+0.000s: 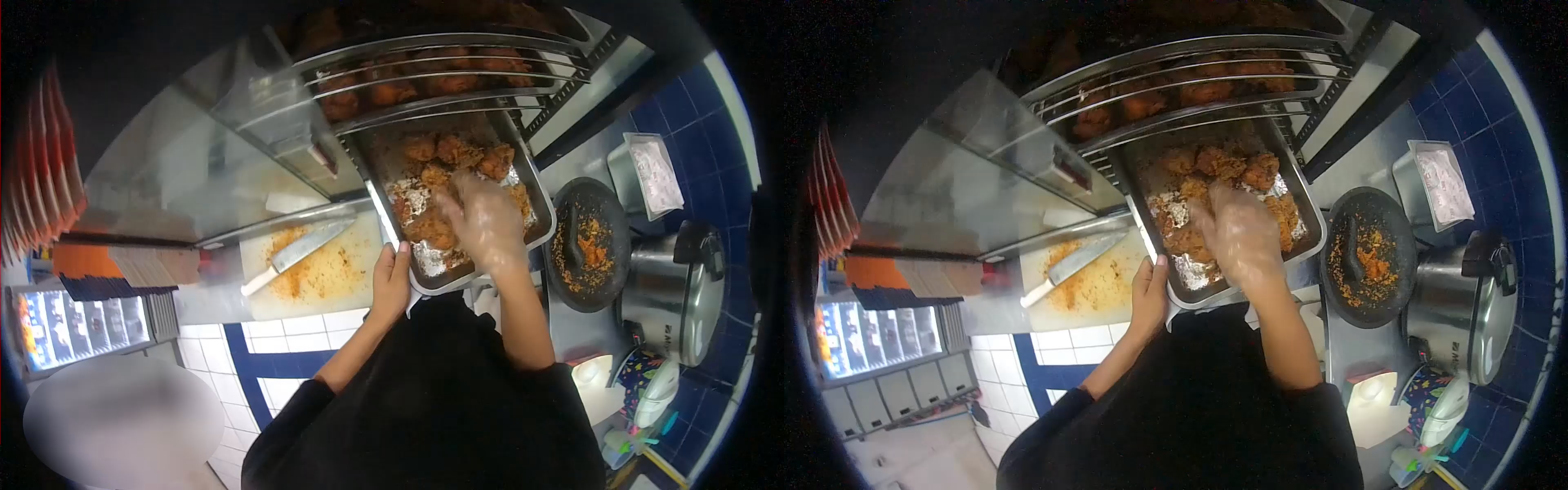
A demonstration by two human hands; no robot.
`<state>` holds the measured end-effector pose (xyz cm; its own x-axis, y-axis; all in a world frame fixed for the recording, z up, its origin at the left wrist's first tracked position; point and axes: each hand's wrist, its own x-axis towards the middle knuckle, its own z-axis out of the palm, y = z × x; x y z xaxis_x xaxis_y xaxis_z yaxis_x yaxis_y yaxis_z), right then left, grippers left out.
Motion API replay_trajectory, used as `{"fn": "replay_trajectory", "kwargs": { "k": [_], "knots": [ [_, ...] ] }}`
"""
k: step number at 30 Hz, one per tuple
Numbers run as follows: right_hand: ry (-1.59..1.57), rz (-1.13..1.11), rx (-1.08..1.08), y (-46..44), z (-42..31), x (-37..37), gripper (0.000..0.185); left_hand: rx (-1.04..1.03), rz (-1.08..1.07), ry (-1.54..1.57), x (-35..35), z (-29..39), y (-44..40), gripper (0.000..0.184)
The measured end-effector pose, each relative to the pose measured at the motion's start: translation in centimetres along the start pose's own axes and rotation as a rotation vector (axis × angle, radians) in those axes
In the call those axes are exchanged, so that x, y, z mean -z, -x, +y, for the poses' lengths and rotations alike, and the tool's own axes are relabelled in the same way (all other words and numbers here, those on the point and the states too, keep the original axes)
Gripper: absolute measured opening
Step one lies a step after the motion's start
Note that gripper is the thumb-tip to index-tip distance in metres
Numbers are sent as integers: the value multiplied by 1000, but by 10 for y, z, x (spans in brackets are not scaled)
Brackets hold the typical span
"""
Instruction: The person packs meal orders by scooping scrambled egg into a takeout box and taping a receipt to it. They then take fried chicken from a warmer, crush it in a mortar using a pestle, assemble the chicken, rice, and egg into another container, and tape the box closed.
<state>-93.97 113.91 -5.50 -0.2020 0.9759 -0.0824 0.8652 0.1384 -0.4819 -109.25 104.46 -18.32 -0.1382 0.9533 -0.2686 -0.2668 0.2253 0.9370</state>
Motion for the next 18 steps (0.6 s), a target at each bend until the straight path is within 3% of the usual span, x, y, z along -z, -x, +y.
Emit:
{"fn": "replay_trajectory", "kwargs": {
  "k": [5, 9, 11, 12, 13, 15, 18],
  "knots": [
    [248, 128, -63, -36, 3, -47, 46, -21, -23, -125, 5, -14, -3, 29],
    [194, 53, -73, -34, 9, -32, 44, -57, 11, -64, -1, -3, -1, 34],
    [-398, 91, -59, -27, 43, -36, 43, -69, 70, -3, -12, 20, 1, 34],
    [-1058, 12, -129, -11, 25, -18, 40, -78, 127, 42, -18, 27, 2, 35],
    [-1050, 35, -130, -3, 32, -12, 40, -83, 105, 48, -19, 24, 0, 35],
    [-1649, -28, -122, 11, 57, 1, 41, -63, 147, 17, -14, 13, -3, 31],
    [-1776, 43, -76, 40, 98, 16, 48, -122, 172, -38, -30, 32, -7, 28]
  ]
}}
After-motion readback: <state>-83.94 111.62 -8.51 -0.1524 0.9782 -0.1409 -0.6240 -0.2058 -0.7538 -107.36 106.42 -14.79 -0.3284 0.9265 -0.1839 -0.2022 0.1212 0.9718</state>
